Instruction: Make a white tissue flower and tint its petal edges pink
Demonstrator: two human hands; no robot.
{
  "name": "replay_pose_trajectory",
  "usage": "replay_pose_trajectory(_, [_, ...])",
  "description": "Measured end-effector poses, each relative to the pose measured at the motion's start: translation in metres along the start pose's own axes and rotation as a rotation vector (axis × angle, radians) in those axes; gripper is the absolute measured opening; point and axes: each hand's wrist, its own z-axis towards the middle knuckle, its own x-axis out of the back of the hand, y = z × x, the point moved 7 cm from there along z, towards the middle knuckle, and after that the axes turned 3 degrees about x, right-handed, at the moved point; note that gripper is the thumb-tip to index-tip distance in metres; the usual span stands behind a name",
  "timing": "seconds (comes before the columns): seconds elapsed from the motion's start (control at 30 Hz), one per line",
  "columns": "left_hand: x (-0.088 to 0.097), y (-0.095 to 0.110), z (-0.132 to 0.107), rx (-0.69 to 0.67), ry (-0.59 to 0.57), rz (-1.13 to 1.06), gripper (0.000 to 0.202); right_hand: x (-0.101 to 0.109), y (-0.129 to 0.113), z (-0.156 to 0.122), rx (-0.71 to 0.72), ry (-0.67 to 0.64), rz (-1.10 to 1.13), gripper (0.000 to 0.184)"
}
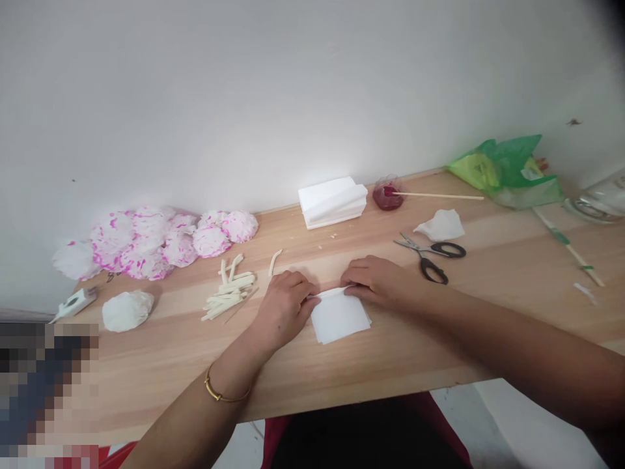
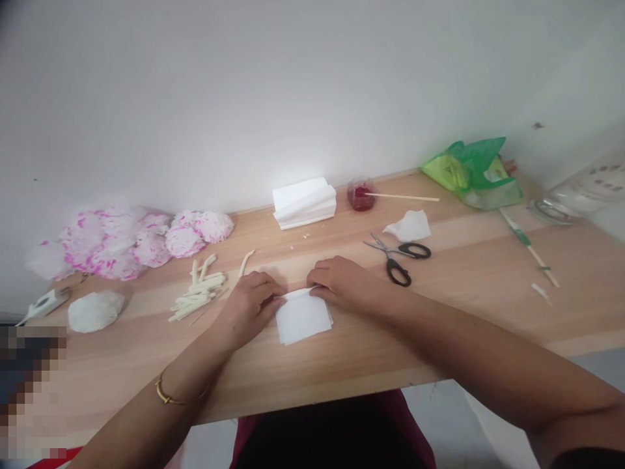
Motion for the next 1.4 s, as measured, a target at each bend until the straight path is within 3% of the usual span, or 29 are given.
replay_pose_trajectory(0.37, [0.000, 0.003, -0.001, -0.019, 0.036, 0.071, 0.013, 0.002, -0.002, -0.001, 0.030, 0.049, -0.019, 0.017])
replay_pose_trajectory(0.67, [-0.001, 0.008, -0.001, -0.105, 0.066, 0.284, 0.018, 0.000, -0.006, -0.003, 0.055, 0.103, -0.120, 0.015])
replay_pose_trajectory(1.0, [-0.002, 0.017, -0.004, -0.164, 0.023, 0.401, 0.014, -0.004, -0.023, -0.008, 0.131, -0.063, -0.312, 0.014])
replay_pose_trajectory(1.17, [-0.001, 0.027, -0.008, -0.144, -0.062, 0.453, 0.009, 0.000, -0.029, -0.011, 0.068, -0.128, -0.354, 0.013])
replay_pose_trajectory(1.23, [0.000, 0.030, -0.010, -0.119, -0.087, 0.465, 0.010, 0.002, -0.028, -0.011, 0.028, -0.111, -0.331, 0.012])
replay_pose_trajectory(1.4, [0.001, 0.032, -0.014, -0.067, -0.144, 0.480, 0.016, 0.004, -0.011, -0.003, -0.055, 0.058, -0.090, 0.034])
